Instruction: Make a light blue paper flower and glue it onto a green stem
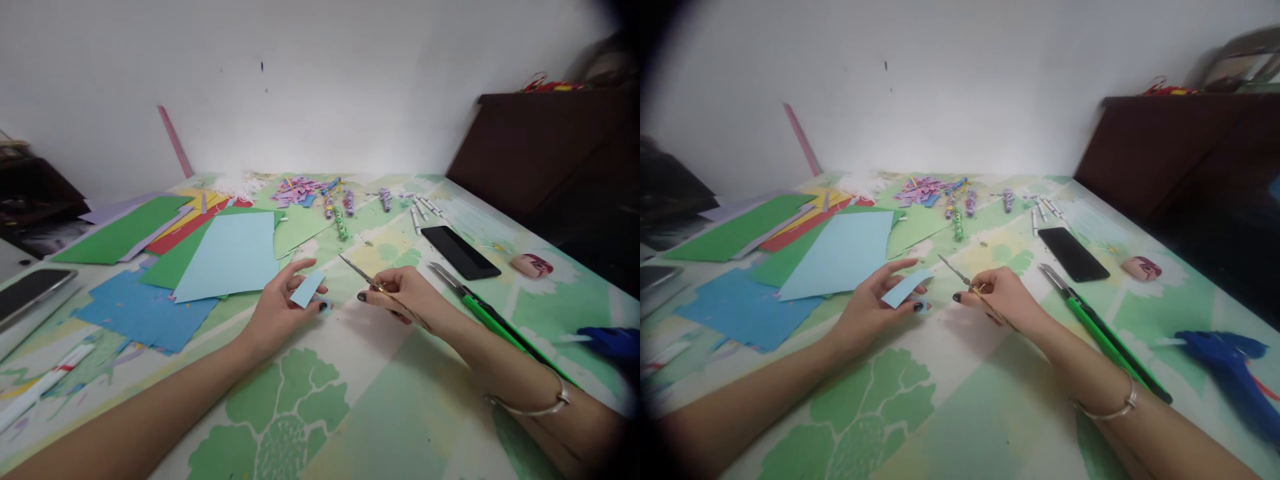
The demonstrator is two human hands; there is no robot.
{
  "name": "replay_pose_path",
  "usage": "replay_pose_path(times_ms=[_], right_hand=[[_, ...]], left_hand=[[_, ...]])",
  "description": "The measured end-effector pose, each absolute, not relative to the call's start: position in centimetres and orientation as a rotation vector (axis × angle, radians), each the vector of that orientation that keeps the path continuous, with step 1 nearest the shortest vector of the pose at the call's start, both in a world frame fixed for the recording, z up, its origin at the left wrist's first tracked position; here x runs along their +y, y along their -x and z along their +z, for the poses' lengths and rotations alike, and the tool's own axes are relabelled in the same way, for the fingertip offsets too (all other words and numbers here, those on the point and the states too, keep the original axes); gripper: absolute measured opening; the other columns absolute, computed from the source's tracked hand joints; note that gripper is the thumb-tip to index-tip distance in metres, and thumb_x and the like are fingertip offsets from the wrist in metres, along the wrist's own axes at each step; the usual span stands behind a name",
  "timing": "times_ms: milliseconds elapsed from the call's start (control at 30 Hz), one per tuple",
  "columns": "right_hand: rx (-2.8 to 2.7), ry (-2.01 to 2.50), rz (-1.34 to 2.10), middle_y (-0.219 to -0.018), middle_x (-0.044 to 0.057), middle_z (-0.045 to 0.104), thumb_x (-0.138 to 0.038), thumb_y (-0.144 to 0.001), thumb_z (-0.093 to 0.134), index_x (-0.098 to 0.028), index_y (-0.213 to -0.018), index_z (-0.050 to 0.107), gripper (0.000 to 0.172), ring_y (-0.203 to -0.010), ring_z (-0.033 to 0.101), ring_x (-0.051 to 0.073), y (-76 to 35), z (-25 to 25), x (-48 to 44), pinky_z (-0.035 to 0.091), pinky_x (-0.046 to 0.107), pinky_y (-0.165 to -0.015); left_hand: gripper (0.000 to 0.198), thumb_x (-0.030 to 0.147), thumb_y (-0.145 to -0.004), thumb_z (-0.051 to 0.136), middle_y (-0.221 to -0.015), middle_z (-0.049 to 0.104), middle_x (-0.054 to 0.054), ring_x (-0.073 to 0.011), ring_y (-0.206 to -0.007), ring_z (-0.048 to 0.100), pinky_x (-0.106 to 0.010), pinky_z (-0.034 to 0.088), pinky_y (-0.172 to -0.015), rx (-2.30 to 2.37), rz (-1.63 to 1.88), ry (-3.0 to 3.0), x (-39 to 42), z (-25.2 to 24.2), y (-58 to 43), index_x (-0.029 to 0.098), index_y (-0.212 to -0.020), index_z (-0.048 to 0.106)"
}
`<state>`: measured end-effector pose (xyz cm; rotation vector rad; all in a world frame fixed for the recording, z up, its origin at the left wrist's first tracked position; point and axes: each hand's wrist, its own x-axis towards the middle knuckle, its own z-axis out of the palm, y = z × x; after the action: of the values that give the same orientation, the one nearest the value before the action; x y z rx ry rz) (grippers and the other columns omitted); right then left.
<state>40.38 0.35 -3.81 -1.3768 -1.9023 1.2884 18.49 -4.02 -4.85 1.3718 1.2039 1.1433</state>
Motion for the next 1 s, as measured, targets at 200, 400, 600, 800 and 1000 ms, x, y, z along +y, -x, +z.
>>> replay_pose_path(times_ms=[200, 400, 600, 800, 1000], right_hand=[[-1.816, 1.287, 1.172, -0.035, -0.007, 0.037, -0.043, -0.073, 0.060, -0.016, -0.061, 0.055, 0.030, -0.031, 0.027, 0.004, -40.1, -3.7, 0.0, 0.020, 0.019, -0.036], [-1.729, 1.269, 1.144, -0.037, -0.007, 0.039, -0.042, -0.071, 0.063, -0.016, -0.062, 0.055, 0.029, -0.031, 0.028, 0.004, -40.4, -4.0, 0.4, 0.021, 0.019, -0.035], [-1.650, 1.201, 1.236, -0.036, -0.008, 0.039, -0.039, -0.071, 0.063, -0.016, -0.066, 0.058, 0.024, -0.030, 0.029, 0.004, -39.3, -3.7, -0.7, 0.022, 0.018, -0.033], [-1.680, 1.130, 1.517, -0.035, -0.010, 0.038, -0.027, -0.069, 0.061, -0.016, -0.080, 0.062, 0.016, -0.029, 0.030, 0.005, -37.7, -4.1, -2.5, 0.022, 0.017, -0.033], [-1.610, 1.174, 1.563, -0.038, -0.009, 0.038, -0.019, -0.065, 0.055, -0.016, -0.066, 0.057, 0.003, -0.031, 0.030, 0.004, -36.8, -4.5, -3.0, 0.023, 0.017, -0.032]], left_hand=[[0.044, 0.009, -0.066, 0.062, -0.080, 0.065, -0.001, -0.0104, -0.064, 0.060, -0.022, 0.047, -0.061, 1.355, 1.715, -1.275, -2.1, -4.5, -16.3, 0.018, -0.107, 0.049], [0.038, 0.010, -0.068, 0.064, -0.080, 0.060, 0.002, -0.0082, -0.056, 0.055, -0.022, 0.045, -0.054, 1.308, 2.042, -1.299, -1.7, -3.0, -15.2, 0.021, -0.101, 0.049], [0.042, 0.014, -0.068, 0.069, -0.073, 0.063, 0.001, -0.0122, -0.063, 0.058, -0.024, 0.046, -0.059, 1.209, 1.751, -1.550, -4.5, -3.5, -18.2, 0.021, -0.104, 0.048], [0.044, 0.018, -0.068, 0.069, -0.063, 0.058, 0.005, -0.0089, -0.055, 0.053, -0.020, 0.041, -0.051, 1.125, 1.133, -1.405, -5.1, -5.5, -20.0, 0.021, -0.105, 0.044], [0.040, 0.017, -0.067, 0.069, -0.064, 0.056, 0.006, -0.0093, -0.053, 0.056, -0.021, 0.044, -0.051, 1.089, 1.051, -1.253, -5.2, -5.2, -20.1, 0.020, -0.099, 0.046]])
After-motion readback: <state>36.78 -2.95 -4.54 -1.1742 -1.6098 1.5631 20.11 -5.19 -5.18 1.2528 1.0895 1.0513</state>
